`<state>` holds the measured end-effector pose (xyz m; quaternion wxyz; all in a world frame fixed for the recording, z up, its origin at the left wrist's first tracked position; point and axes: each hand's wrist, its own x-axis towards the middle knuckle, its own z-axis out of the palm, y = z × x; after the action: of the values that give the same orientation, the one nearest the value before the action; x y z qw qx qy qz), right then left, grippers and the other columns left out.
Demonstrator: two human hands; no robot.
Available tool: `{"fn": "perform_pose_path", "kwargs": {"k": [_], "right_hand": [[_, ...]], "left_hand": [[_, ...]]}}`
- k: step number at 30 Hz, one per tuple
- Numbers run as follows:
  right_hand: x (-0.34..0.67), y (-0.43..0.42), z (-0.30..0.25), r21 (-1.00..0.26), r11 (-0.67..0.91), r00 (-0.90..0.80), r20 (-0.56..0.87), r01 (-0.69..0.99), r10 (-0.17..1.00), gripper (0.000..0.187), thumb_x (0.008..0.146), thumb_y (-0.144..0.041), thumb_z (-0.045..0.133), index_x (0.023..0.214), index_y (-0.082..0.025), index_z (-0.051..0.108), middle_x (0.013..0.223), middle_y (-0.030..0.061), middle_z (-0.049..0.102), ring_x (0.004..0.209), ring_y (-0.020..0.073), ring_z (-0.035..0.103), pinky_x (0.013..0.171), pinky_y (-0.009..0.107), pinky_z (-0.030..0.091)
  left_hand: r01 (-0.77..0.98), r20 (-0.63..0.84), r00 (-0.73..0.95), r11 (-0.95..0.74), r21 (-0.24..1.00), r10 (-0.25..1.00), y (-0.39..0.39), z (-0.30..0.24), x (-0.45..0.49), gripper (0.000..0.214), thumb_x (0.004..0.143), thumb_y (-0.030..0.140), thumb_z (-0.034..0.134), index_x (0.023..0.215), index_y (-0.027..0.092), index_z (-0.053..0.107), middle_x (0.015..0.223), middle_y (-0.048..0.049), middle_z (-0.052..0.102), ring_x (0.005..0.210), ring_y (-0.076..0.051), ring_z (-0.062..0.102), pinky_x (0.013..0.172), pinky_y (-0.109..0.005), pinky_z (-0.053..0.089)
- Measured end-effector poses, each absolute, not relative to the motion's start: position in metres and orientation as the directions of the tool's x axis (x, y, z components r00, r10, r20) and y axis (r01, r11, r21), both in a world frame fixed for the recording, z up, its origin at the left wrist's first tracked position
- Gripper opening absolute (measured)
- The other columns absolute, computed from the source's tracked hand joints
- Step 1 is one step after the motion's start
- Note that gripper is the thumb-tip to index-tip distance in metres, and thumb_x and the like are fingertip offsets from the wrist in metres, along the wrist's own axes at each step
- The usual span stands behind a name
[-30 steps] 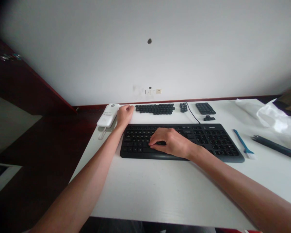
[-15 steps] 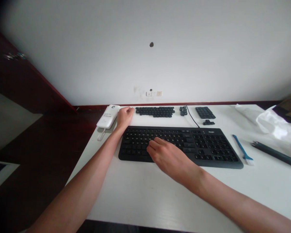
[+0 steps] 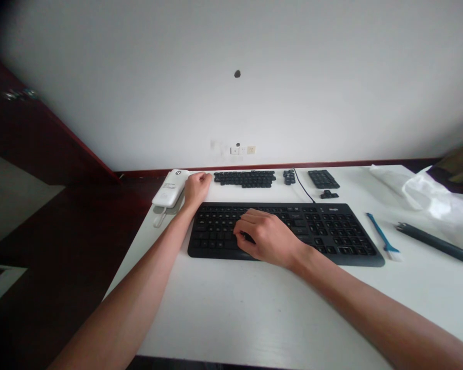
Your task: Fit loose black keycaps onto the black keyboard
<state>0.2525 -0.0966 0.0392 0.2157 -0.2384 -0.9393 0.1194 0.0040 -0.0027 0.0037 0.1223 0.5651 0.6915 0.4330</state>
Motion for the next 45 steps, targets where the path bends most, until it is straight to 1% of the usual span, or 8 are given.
{"fn": "perform_pose_path", "kwargs": {"k": [10, 14, 19, 25, 29, 35, 39, 45], "right_hand": [[0.260, -0.078, 0.032, -0.394, 0.805, -0.696, 0.414, 0.444, 0.587, 0.017, 0.098, -0.018, 0.058, 0.104, -0.022, 0.073, 0.099, 0.0058, 0.075, 0.099, 0.0233, 0.068, 0.087, 0.039, 0.057], [0.269, -0.063, 0.033, -0.372, 0.765, -0.592, 0.486, 0.525, 0.643, 0.022, 0.099, -0.022, 0.057, 0.115, -0.023, 0.072, 0.108, 0.0085, 0.075, 0.108, 0.0268, 0.067, 0.093, 0.045, 0.058], [0.275, -0.027, 0.048, -0.312, 0.743, -0.515, 0.563, 0.592, 0.647, 0.030, 0.100, -0.025, 0.052, 0.121, -0.022, 0.073, 0.113, 0.0091, 0.076, 0.113, 0.0295, 0.065, 0.099, 0.050, 0.055], [0.267, 0.051, 0.061, -0.251, 0.685, -0.524, 0.484, 0.684, 0.700, 0.037, 0.095, -0.026, 0.045, 0.107, -0.020, 0.080, 0.111, 0.0104, 0.079, 0.111, 0.0323, 0.066, 0.103, 0.053, 0.051], [0.262, 0.083, 0.049, -0.283, 0.622, -0.455, 0.478, 0.730, 0.751, 0.039, 0.093, -0.026, 0.045, 0.106, -0.021, 0.081, 0.112, 0.0106, 0.079, 0.111, 0.0320, 0.068, 0.102, 0.052, 0.051], [0.259, 0.086, 0.018, -0.302, 0.659, -0.505, 0.452, 0.689, 0.735, 0.038, 0.092, -0.027, 0.045, 0.105, -0.022, 0.081, 0.109, 0.0095, 0.079, 0.111, 0.0312, 0.067, 0.101, 0.050, 0.052], [0.263, 0.088, 0.012, -0.342, 0.639, -0.489, 0.431, 0.690, 0.759, 0.037, 0.093, -0.029, 0.044, 0.106, -0.022, 0.079, 0.111, 0.0110, 0.079, 0.113, 0.0321, 0.067, 0.099, 0.049, 0.052], [0.265, 0.090, 0.012, -0.373, 0.584, -0.449, 0.391, 0.721, 0.803, 0.039, 0.096, -0.032, 0.041, 0.111, -0.020, 0.075, 0.109, 0.0142, 0.077, 0.105, 0.0308, 0.068, 0.094, 0.047, 0.052]], "left_hand": [[0.678, 0.302, -0.353, 0.019, 0.735, 0.886, -0.003, 0.003, 0.004, 0.034, 0.090, 0.035, 0.053, 0.059, 0.020, 0.052, 0.060, -0.0017, 0.057, 0.061, -0.014, 0.040, 0.061, -0.031, 0.024], [0.670, 0.304, -0.350, 0.009, 0.743, 0.886, -0.003, 0.003, 0.004, 0.034, 0.090, 0.035, 0.053, 0.059, 0.020, 0.053, 0.060, -0.0019, 0.057, 0.059, -0.014, 0.039, 0.061, -0.031, 0.023], [0.674, 0.311, -0.343, 0.001, 0.739, 0.886, -0.004, 0.003, 0.003, 0.034, 0.091, 0.034, 0.053, 0.059, 0.020, 0.053, 0.061, -0.0020, 0.058, 0.059, -0.015, 0.040, 0.061, -0.032, 0.023], [0.675, 0.313, -0.360, 0.013, 0.738, 0.879, -0.003, 0.002, 0.003, 0.035, 0.090, 0.035, 0.053, 0.058, 0.021, 0.051, 0.060, -0.0022, 0.059, 0.059, -0.016, 0.042, 0.061, -0.032, 0.023], [0.680, 0.293, -0.359, 0.032, 0.733, 0.886, -0.002, 0.002, 0.004, 0.035, 0.091, 0.035, 0.053, 0.059, 0.021, 0.054, 0.062, -0.0028, 0.062, 0.060, -0.016, 0.045, 0.061, -0.031, 0.024], [0.683, 0.297, -0.353, 0.027, 0.730, 0.887, -0.002, 0.001, 0.003, 0.035, 0.091, 0.036, 0.052, 0.060, 0.020, 0.054, 0.063, -0.0028, 0.062, 0.060, -0.015, 0.044, 0.061, -0.030, 0.024], [0.682, 0.309, -0.343, 0.009, 0.731, 0.887, -0.002, 0.001, 0.003, 0.036, 0.092, 0.036, 0.052, 0.060, 0.020, 0.053, 0.062, -0.0027, 0.061, 0.060, -0.015, 0.043, 0.061, -0.030, 0.025], [0.672, 0.294, -0.350, 0.020, 0.740, 0.889, -0.002, 0.002, 0.003, 0.035, 0.090, 0.036, 0.052, 0.059, 0.021, 0.050, 0.060, -0.0017, 0.057, 0.059, -0.015, 0.040, 0.061, -0.030, 0.024]]}}
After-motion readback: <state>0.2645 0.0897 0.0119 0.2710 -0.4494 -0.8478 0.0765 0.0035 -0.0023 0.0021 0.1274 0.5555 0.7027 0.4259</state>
